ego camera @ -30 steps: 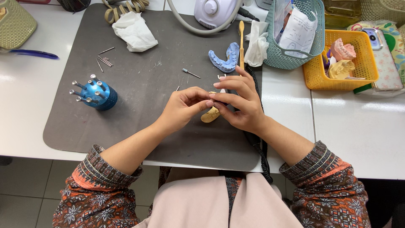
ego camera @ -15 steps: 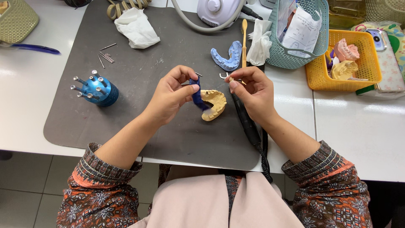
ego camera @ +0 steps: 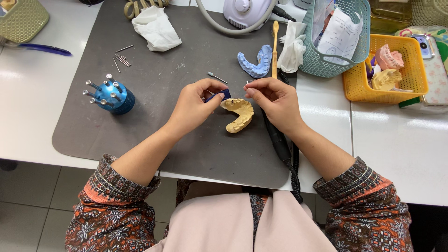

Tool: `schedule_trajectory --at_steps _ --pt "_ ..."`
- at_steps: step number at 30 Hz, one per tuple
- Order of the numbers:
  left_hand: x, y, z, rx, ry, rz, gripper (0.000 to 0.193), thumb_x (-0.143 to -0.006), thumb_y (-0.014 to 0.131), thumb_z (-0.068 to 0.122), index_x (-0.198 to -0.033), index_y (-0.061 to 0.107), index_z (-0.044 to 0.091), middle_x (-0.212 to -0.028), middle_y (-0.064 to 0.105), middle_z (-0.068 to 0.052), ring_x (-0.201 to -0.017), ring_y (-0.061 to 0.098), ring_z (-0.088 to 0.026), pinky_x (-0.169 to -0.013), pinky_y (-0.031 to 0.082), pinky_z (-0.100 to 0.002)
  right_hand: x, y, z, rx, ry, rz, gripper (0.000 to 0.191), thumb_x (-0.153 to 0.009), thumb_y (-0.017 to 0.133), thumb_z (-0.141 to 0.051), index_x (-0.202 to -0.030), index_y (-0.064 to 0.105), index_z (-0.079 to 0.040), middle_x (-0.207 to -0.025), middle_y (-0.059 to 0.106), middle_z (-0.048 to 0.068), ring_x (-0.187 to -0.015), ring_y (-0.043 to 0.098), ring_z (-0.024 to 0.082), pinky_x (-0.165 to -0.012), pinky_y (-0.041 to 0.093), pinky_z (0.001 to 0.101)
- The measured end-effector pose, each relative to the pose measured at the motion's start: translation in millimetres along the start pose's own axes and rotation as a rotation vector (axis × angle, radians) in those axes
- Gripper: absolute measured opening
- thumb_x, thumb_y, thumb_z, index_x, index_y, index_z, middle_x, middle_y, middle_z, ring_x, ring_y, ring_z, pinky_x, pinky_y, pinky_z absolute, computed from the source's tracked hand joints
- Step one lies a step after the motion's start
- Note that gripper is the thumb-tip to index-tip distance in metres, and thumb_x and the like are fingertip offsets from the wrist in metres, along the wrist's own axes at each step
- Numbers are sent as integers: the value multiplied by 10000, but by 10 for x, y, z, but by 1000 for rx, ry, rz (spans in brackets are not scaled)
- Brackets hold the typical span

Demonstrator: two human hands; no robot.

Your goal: The person uses a rotary handpiece to grind and smooth a yellow dental cast, then switches to a different bur to continue refining the surface. They inspect the cast by hand, wipe the tool with a tissue, and handle multiple cast pieces on the workbench.

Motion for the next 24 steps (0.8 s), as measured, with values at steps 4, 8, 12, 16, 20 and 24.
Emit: schedule_trajectory --at_steps 4,8,12,16,20,24 --pt "10 -4 24 -83 80 17 192 -940 682 111 -1098 739 19 -915 751 -18 -767 649 -45 -683 532 -225 14 157 -156 164 -85 -48 181 -997 698 -20 -1177 702 2 -1097 753 76 -1034 725 124 -915 562 262" --pt "6 11 -47 -108 56 18 217 -940 693 135 -1130 693 30 -836 694 -6 -719 617 -56 -664 511 -236 46 270 -386 380 -244 -80 221 -962 721 -19 -1182 709 -14 -1105 769 77 -1030 735 143 -876 554 272" --pt "-13 41 -98 -70 80 23 283 -949 703 150 -1203 637 44 -819 656 13 -727 617 -55 -677 514 -232 0 279 -357 511 -147 -76 180 -898 769 -56 -1076 765 -28 -1018 791 70 -845 729 163 -698 515 277" --pt "-23 76 -119 -19 107 30 304 -958 703 137 -1233 612 45 -832 651 14 -755 624 -54 -700 526 -229 -7 307 -343 468 -168 -89 160 -909 775 -69 -1062 760 -26 -996 783 68 -886 745 143 -767 555 261" --pt "6 97 -77 -98 88 71 318 -945 702 153 -1243 621 79 -808 647 18 -742 632 -73 -687 526 -246 -1 294 -254 432 -97 -86 151 -913 771 -71 -1055 761 -19 -991 787 70 -896 742 133 -794 565 261" --pt "63 101 2 -240 64 126 337 -932 691 184 -1258 622 133 -751 642 31 -705 647 -89 -659 513 -270 -5 299 -232 345 -93 -91 96 -926 756 -54 -1008 738 -6 -1030 786 84 -994 757 133 -871 589 265"
Point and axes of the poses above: each hand's wrist, its own x-axis away from the middle knuckle, its own y-axis out of the palm, z = x × y, the point moved 8 cm from there along -x, towards the middle knuckle
